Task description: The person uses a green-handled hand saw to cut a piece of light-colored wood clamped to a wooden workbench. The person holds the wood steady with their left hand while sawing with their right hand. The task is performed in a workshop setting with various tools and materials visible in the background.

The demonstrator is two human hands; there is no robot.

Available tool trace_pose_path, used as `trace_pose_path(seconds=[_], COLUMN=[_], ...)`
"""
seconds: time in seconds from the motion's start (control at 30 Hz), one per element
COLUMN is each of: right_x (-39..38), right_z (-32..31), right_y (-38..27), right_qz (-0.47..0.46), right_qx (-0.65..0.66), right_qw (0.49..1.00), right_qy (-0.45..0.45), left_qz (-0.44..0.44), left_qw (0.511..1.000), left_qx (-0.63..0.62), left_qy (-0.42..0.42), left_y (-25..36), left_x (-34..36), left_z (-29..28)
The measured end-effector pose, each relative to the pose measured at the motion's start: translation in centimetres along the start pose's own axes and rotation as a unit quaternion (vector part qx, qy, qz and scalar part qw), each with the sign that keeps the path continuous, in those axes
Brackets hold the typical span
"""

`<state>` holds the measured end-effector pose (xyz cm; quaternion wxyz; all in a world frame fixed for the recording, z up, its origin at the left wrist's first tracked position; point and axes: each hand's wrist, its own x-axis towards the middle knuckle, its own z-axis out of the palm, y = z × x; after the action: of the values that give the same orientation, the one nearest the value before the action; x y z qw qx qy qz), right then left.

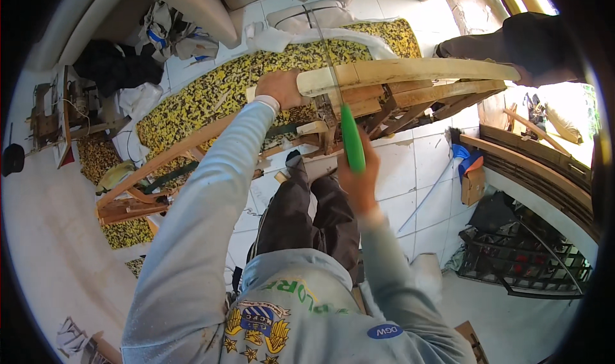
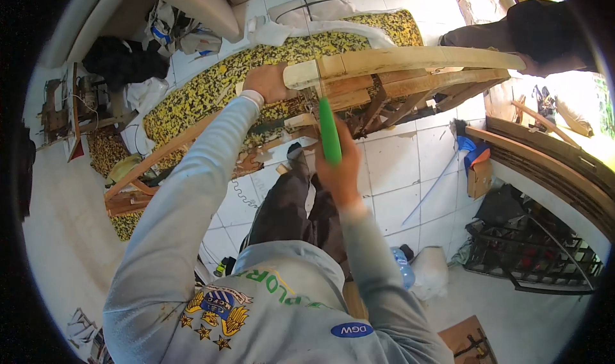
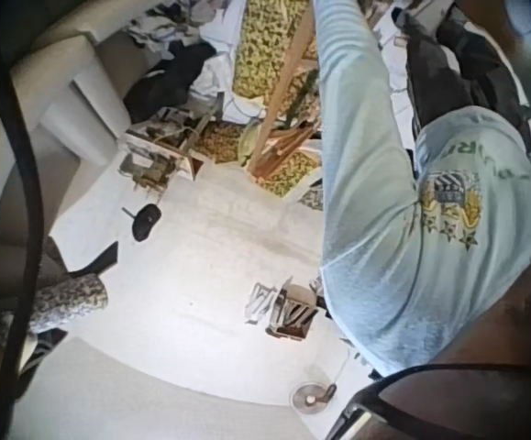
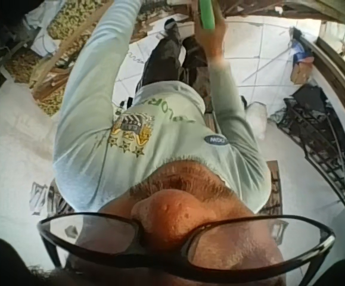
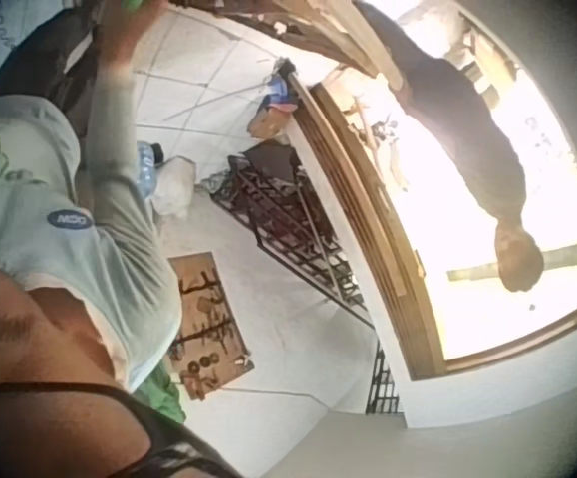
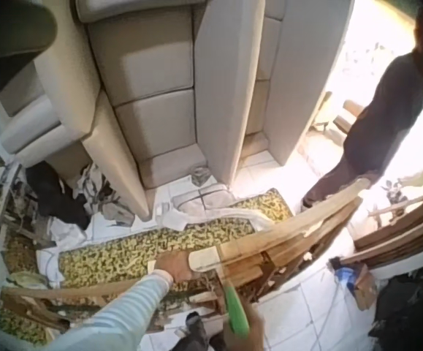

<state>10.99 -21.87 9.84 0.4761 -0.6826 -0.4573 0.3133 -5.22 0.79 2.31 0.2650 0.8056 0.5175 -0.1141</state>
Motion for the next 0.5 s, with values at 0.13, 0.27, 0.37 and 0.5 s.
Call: trace_pose_path(seconds=[0.13,0.27,0.37,0.5], right_x=[5.1,-8.5,-11.1,2.0], right_z=[-0.3,-6.6,-8.5,-0.3], right_y=[0.0,-4.7,-6.9,-0.6], right_qz=[0.098,0.019,0.028,-0.013], right_qx=[-0.042,-0.069,-0.054,-0.035], right_qw=[0.993,0.996,0.997,0.999], right_qy=[-0.06,-0.058,-0.046,0.004], left_qz=[0.027,-0.006,0.0,-0.008], left_qw=[0.999,1.0,1.0,1.0], left_qx=[0.0,-0.005,-0.026,0.002], left_qy=[-0.024,0.003,0.002,0.009], left_y=[0.4,-1.9,-1.0,-0.2], left_x=[-0.3,-0.4,-0.7,-0.8], left_z=[0.6,0.6,0.0,0.2])
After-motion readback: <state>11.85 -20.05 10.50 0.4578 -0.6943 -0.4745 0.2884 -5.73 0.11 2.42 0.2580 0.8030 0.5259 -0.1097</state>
